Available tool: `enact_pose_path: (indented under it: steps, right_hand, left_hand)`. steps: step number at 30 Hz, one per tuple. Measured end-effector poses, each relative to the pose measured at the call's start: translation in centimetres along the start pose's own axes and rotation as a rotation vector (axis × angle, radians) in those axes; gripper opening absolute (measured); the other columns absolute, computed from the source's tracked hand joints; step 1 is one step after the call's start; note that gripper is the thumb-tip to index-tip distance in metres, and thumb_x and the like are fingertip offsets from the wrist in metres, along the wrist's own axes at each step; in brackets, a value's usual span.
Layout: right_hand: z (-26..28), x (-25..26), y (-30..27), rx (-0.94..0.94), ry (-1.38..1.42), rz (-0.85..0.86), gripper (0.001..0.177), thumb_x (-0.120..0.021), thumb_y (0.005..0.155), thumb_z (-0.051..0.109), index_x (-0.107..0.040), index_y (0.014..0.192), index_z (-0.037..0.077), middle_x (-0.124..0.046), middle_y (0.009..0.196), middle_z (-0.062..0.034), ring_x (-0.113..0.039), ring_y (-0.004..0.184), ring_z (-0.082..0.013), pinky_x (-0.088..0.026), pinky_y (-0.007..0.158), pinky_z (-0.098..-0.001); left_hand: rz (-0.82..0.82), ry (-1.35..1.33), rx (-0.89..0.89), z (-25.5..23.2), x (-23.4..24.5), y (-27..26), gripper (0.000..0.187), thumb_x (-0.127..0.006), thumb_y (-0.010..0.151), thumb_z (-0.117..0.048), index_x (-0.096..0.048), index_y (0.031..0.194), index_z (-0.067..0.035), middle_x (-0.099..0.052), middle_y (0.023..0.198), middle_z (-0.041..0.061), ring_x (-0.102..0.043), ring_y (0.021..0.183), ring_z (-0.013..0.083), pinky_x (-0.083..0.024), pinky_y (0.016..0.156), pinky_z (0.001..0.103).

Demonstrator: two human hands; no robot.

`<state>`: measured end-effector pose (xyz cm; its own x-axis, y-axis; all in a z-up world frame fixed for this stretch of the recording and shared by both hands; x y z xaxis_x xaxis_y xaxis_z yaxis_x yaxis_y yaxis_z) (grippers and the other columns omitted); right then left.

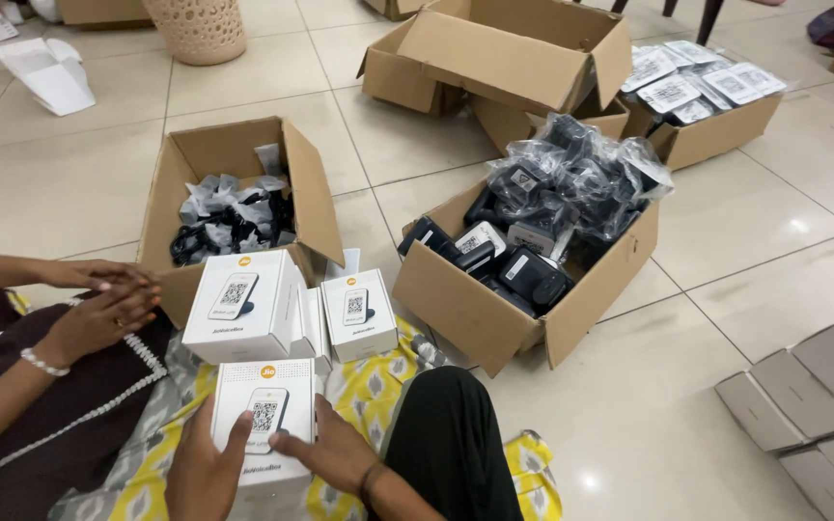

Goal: Unboxing individual product units from bulk shipping boxes and stacking the packaged units in an organized manner on the floor.

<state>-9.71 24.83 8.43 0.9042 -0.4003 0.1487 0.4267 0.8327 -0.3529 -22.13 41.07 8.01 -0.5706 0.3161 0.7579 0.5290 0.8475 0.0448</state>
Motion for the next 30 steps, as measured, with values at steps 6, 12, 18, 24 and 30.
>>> enact_pose_path:
  steps: [6,12,18,24,30]
  right_hand:
    - [3.5,7.0,-14.6,0.486,0.497,-0.22,0.12,-0.079,0.078,0.047,-0.009,0.166,0.005,-0.037,0.166,-0.022,-0.046,0.15,-0.0365,-0.041,0.119,-0.0469]
    - [-4.9,20.3,-28.6,0.648,0.423,-1.019,0.118,-0.076,0.069,0.017,-0.012,0.167,0.003,-0.039,0.161,-0.0281,-0.045,0.146,-0.0375,-0.031,0.12,-0.0465]
    - [-13.5,27.9,-38.2,0.33,0.135,-1.333,0.1,-0.073,0.079,0.028,-0.021,0.162,0.011,-0.037,0.162,-0.0155,-0.048,0.141,-0.0323,-0.047,0.109,-0.0429]
    - [-19.0,27.9,-39.6,-0.031,-0.811,-1.293,0.115,-0.091,0.059,0.031,-0.027,0.153,0.012,-0.027,0.158,-0.0258,-0.038,0.137,-0.042,-0.042,0.105,-0.0507]
    - [-21.6,26.9,-38.5,-0.073,-1.034,-1.145,0.091,-0.086,0.063,0.026,-0.048,0.146,0.019,-0.047,0.146,-0.011,-0.041,0.138,-0.0343,-0.046,0.106,-0.0481]
  left_hand:
    - [-0.096,-0.133,-0.823,-16.3,5.3,-7.5,0.075,-0.057,0.092,-0.042,-0.043,0.15,0.002,-0.052,0.143,0.026,-0.051,0.135,0.04,-0.035,0.116,0.054]
    - [0.378,-0.678,-1.019,-33.9,-2.8,-17.0,0.071,-0.071,0.086,-0.022,-0.05,0.152,-0.006,-0.033,0.168,0.024,-0.032,0.157,0.0406,-0.031,0.122,0.052]
    - [1.361,-0.876,-0.082,-39.3,-27.0,-22.7,0.079,-0.061,0.085,-0.049,-0.036,0.155,-0.022,-0.047,0.152,0.007,-0.05,0.131,0.0288,-0.048,0.096,0.049]
    - [1.518,-0.556,0.207,-35.1,-40.8,-27.1,0.071,-0.057,0.088,-0.053,-0.045,0.15,-0.022,-0.047,0.144,0.006,-0.055,0.121,0.0344,-0.052,0.091,0.051]
    - [1.52,-0.529,0.175,-32.4,-43.2,-28.1,0.065,-0.053,0.092,-0.051,-0.046,0.151,-0.025,-0.056,0.142,0.003,-0.059,0.119,0.0319,-0.05,0.093,0.046]
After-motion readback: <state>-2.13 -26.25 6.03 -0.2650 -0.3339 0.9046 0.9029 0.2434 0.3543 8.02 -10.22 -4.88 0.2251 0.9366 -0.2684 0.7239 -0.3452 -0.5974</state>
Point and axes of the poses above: each hand's wrist, its own y-axis towards the middle knuckle, its own x-axis out of the back of the hand, z = x × y, the point moved 7 cm from there along y, towards the middle knuckle
